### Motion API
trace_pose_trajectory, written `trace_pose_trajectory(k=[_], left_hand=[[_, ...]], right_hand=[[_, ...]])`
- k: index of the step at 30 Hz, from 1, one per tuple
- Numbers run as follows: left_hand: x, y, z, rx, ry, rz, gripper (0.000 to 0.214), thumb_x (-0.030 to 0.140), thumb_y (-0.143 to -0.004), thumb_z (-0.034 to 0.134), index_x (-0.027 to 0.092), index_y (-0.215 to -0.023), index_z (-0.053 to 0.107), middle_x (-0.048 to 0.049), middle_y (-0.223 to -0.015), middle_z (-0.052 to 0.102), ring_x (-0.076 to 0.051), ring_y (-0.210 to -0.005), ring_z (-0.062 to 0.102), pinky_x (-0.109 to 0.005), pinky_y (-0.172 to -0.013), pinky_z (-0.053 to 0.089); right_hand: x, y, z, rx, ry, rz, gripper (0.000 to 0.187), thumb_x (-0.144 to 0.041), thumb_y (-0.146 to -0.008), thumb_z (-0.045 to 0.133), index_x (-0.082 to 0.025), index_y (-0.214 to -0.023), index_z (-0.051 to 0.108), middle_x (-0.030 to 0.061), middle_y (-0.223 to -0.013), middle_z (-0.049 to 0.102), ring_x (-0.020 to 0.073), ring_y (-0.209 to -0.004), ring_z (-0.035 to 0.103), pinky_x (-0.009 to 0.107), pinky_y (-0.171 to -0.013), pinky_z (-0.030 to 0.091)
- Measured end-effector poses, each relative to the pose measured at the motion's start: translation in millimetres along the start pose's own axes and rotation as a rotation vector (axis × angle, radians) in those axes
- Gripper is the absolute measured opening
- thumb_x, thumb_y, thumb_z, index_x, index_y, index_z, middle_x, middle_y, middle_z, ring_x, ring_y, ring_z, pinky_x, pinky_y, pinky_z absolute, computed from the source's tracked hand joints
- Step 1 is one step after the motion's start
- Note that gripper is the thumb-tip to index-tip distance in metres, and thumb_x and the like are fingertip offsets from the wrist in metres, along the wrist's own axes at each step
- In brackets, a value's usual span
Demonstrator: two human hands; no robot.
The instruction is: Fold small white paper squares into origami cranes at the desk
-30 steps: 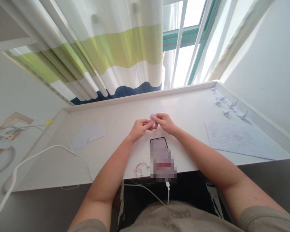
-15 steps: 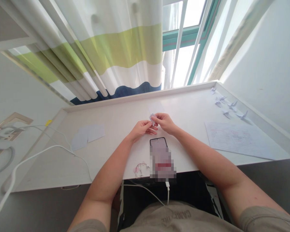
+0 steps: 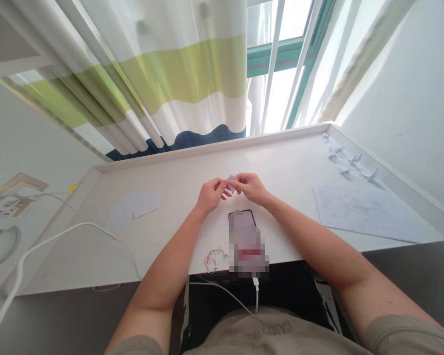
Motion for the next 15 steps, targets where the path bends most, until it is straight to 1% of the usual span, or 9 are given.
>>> trace_pose_trajectory(k=[3,7,11,15], left_hand=[[2.1,0.4,-1.7,0.011,-0.012,-0.01,0.051,0.067,-0.086,0.073,0.016,-0.087,0.07,-0.0059,-0.075,0.074,-0.019,-0.068,0.076,-0.022,-0.051,0.053],[3.1,0.5,-3.9,0.048,0.048,-0.071,0.045,0.06,-0.082,0.08,0.017,-0.09,0.07,-0.0041,-0.08,0.074,-0.019,-0.069,0.076,-0.021,-0.049,0.052],[2.3,0.4,-4.3,0.054,0.093,-0.104,0.047,0.06,-0.079,0.083,0.016,-0.091,0.071,-0.0052,-0.08,0.075,-0.02,-0.072,0.076,-0.023,-0.051,0.054],[1.4,0.0,-3.6,0.018,0.078,-0.111,0.048,0.062,-0.081,0.08,0.016,-0.093,0.076,-0.0079,-0.081,0.077,-0.021,-0.074,0.076,-0.023,-0.051,0.054]], right_hand=[[-0.6,-0.1,0.5,-0.001,-0.016,-0.002,0.042,-0.06,-0.083,0.079,-0.019,-0.079,0.074,0.0012,-0.069,0.068,0.0118,-0.061,0.055,0.028,-0.059,0.045],[0.7,-0.9,-1.2,0.027,-0.008,-0.006,0.039,-0.058,-0.082,0.081,-0.019,-0.083,0.077,0.0003,-0.065,0.066,0.0122,-0.059,0.056,0.029,-0.058,0.044],[3.2,-1.9,-1.8,0.023,-0.007,-0.009,0.041,-0.06,-0.082,0.081,-0.019,-0.084,0.076,0.0006,-0.066,0.067,0.0124,-0.059,0.058,0.029,-0.059,0.046],[4.4,-2.4,-1.7,0.023,-0.003,-0.028,0.041,-0.059,-0.08,0.083,-0.019,-0.085,0.075,0.0005,-0.065,0.069,0.0129,-0.058,0.059,0.03,-0.058,0.047]])
Point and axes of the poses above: each hand's wrist, its own y-axis away from the middle knuckle, its own z-axis out of the palm, x = y × z, the point moved 6 cm from there along -y, towards the middle knuckle
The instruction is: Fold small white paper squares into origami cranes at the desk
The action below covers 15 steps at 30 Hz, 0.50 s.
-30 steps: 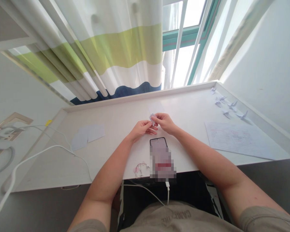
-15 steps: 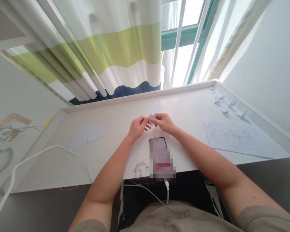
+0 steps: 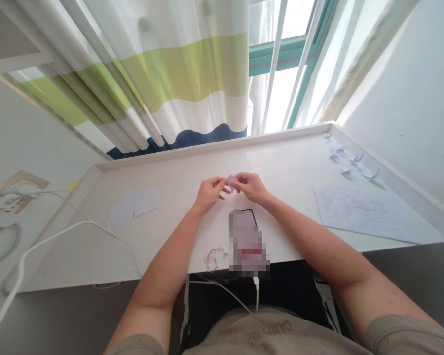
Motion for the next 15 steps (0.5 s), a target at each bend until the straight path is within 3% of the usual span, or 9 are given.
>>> trace_pose_trajectory(k=[10,15], left_hand=[[4.2,1.1,-2.1,0.01,0.05,0.017,0.038,0.05,-0.08,0.083,0.013,-0.088,0.079,-0.0101,-0.083,0.079,-0.022,-0.082,0.076,-0.026,-0.055,0.059],[0.4,-0.7,1.0,-0.005,0.068,0.049,0.044,0.052,-0.076,0.087,0.014,-0.097,0.079,-0.0081,-0.081,0.078,-0.02,-0.078,0.074,-0.028,-0.058,0.062]], right_hand=[[1.6,0.0,0.1,-0.013,-0.039,-0.026,0.043,-0.06,-0.078,0.086,-0.019,-0.086,0.073,0.0028,-0.072,0.075,0.0134,-0.059,0.062,0.031,-0.06,0.051],[-0.7,-1.8,0.0,-0.008,-0.11,-0.046,0.048,-0.066,-0.08,0.083,-0.021,-0.083,0.066,0.0018,-0.071,0.073,0.0135,-0.06,0.062,0.031,-0.059,0.052]])
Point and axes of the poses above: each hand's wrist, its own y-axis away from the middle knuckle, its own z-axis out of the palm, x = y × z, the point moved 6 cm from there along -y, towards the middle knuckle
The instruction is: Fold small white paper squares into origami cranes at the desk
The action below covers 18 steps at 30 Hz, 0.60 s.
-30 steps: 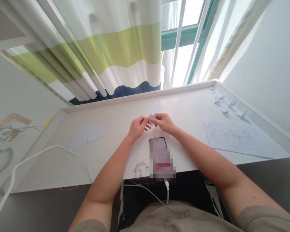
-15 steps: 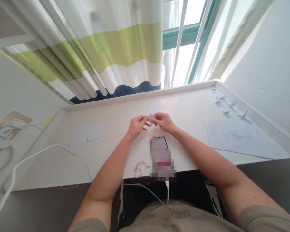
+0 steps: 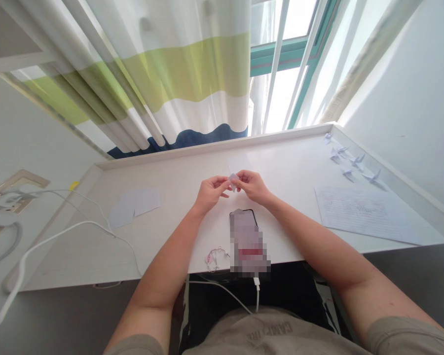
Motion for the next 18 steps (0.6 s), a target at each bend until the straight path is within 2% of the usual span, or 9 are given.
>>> trace_pose_trajectory(k=[3,5,9,12,14,18], left_hand=[[-3,0,5.0,-0.031,-0.051,0.041,0.043,0.054,-0.078,0.086,0.015,-0.097,0.079,-0.0069,-0.079,0.077,-0.019,-0.076,0.074,-0.028,-0.059,0.062],[-2,0,4.0,0.011,-0.113,0.108,0.039,0.054,-0.082,0.083,0.017,-0.095,0.08,-0.0068,-0.08,0.077,-0.018,-0.074,0.073,-0.026,-0.056,0.06],[10,5,-0.2,0.112,-0.287,0.362,0.028,0.048,-0.091,0.076,0.021,-0.094,0.082,-0.0072,-0.09,0.078,-0.016,-0.073,0.071,-0.025,-0.055,0.058],[23,12,0.5,0.132,-0.412,0.552,0.023,0.043,-0.095,0.072,0.023,-0.094,0.083,-0.0074,-0.095,0.078,-0.017,-0.08,0.071,-0.026,-0.061,0.057],[28,16,0.9,0.134,-0.474,0.577,0.022,0.042,-0.096,0.07,0.025,-0.097,0.084,-0.0076,-0.097,0.078,-0.017,-0.084,0.071,-0.026,-0.064,0.056],[29,18,-3.9,0.209,-0.586,0.491,0.021,0.042,-0.097,0.069,0.029,-0.101,0.084,-0.0093,-0.106,0.077,-0.021,-0.095,0.071,-0.029,-0.074,0.055]], right_hand=[[-3,0,2,-0.033,-0.063,-0.018,0.048,-0.065,-0.081,0.083,-0.022,-0.083,0.063,0.0012,-0.071,0.072,0.0156,-0.065,0.066,0.032,-0.064,0.055],[-4,0,3,-0.051,-0.087,-0.015,0.047,-0.064,-0.08,0.084,-0.022,-0.086,0.063,0.001,-0.074,0.073,0.0163,-0.068,0.068,0.033,-0.066,0.056],[-3,0,3,-0.048,-0.085,-0.003,0.049,-0.065,-0.078,0.086,-0.022,-0.088,0.065,0.0005,-0.075,0.073,0.0166,-0.069,0.07,0.034,-0.07,0.058],[-5,1,3,-0.051,-0.078,-0.008,0.049,-0.066,-0.078,0.085,-0.022,-0.09,0.066,0.001,-0.075,0.073,0.018,-0.072,0.072,0.036,-0.074,0.059],[-6,1,3,-0.047,-0.082,-0.01,0.051,-0.066,-0.078,0.085,-0.022,-0.093,0.065,0.0016,-0.078,0.074,0.0183,-0.074,0.073,0.037,-0.076,0.06],[-7,1,0,0.027,-0.097,0.013,0.055,-0.066,-0.074,0.087,-0.024,-0.097,0.06,0.0004,-0.085,0.074,0.0171,-0.073,0.072,0.038,-0.078,0.062]])
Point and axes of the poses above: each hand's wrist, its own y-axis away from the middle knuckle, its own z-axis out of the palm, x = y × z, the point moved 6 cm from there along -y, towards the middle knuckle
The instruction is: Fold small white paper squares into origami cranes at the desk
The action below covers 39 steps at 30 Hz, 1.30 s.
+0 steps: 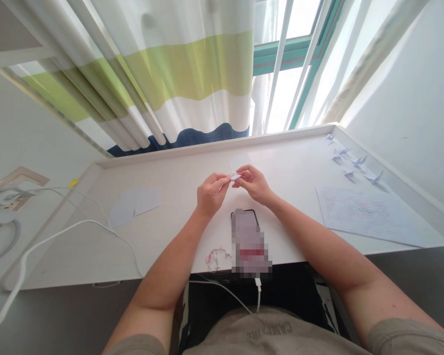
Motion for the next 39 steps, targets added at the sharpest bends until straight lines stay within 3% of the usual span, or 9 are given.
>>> trace_pose_trajectory(k=[3,9,20,24,27,30,34,39], left_hand=[[1,0,-3.5,0.027,-0.051,-0.01,0.022,0.044,-0.097,0.068,0.029,-0.102,0.084,-0.0098,-0.108,0.077,-0.023,-0.098,0.07,-0.031,-0.078,0.054],[4,-1,-1.6,-0.046,-0.076,0.003,0.022,0.044,-0.097,0.068,0.03,-0.103,0.084,-0.011,-0.117,0.077,-0.024,-0.101,0.068,-0.034,-0.087,0.053],[9,-2,-2.1,-0.041,-0.116,0.109,0.018,0.04,-0.097,0.068,0.03,-0.1,0.083,-0.0106,-0.117,0.078,-0.027,-0.106,0.065,-0.039,-0.084,0.055],[7,-3,-2.6,-0.042,-0.036,0.077,0.014,0.041,-0.094,0.073,0.031,-0.096,0.083,-0.0097,-0.113,0.08,-0.028,-0.11,0.068,-0.043,-0.093,0.056],[0,-4,1.9,-0.017,0.122,-0.026,0.015,0.044,-0.089,0.079,0.03,-0.094,0.084,-0.0088,-0.105,0.081,-0.027,-0.105,0.072,-0.044,-0.097,0.057],[-13,-1,9.9,0.06,0.373,-0.248,0.026,0.049,-0.082,0.085,0.024,-0.091,0.083,-0.0074,-0.092,0.081,-0.024,-0.088,0.075,-0.042,-0.089,0.061],[-22,4,28.1,-0.016,0.672,-0.509,0.043,0.051,-0.068,0.094,0.016,-0.088,0.079,-0.0058,-0.077,0.079,-0.02,-0.07,0.074,-0.04,-0.078,0.062],[-23,6,32.3,-0.062,0.757,-0.627,0.046,0.049,-0.065,0.096,0.015,-0.088,0.076,-0.005,-0.077,0.079,-0.02,-0.074,0.077,-0.042,-0.083,0.064]], right_hand=[[-1,0,-1,0.039,0.001,-0.016,0.055,-0.064,-0.072,0.089,-0.024,-0.094,0.057,-0.0006,-0.086,0.071,0.0169,-0.075,0.072,0.038,-0.078,0.063],[-4,1,3,0.0,-0.023,-0.052,0.055,-0.06,-0.076,0.089,-0.025,-0.113,0.068,0.0016,-0.096,0.072,0.018,-0.079,0.075,0.041,-0.083,0.064],[-2,1,2,-0.015,-0.024,-0.032,0.051,-0.056,-0.077,0.089,-0.025,-0.115,0.073,0.006,-0.103,0.079,0.0217,-0.091,0.076,0.047,-0.092,0.064],[-4,1,1,-0.008,-0.025,-0.05,0.05,-0.056,-0.076,0.09,-0.024,-0.112,0.074,0.0056,-0.1,0.079,0.0214,-0.09,0.076,0.046,-0.093,0.063],[-5,0,-1,0.01,0.016,-0.046,0.052,-0.059,-0.075,0.089,-0.024,-0.11,0.075,0.0046,-0.093,0.078,0.0201,-0.084,0.074,0.041,-0.085,0.063],[-5,0,0,0.003,0.067,-0.028,0.05,-0.064,-0.075,0.088,-0.022,-0.099,0.076,0.0044,-0.085,0.077,0.0189,-0.078,0.072,0.037,-0.076,0.061],[-5,2,2,-0.034,0.063,0.001,0.05,-0.067,-0.078,0.084,-0.019,-0.085,0.074,0.0058,-0.079,0.077,0.019,-0.073,0.072,0.037,-0.073,0.061],[-5,3,-2,-0.025,0.066,0.019,0.051,-0.069,-0.081,0.08,-0.019,-0.084,0.075,0.005,-0.074,0.075,0.0176,-0.069,0.069,0.037,-0.074,0.06]])
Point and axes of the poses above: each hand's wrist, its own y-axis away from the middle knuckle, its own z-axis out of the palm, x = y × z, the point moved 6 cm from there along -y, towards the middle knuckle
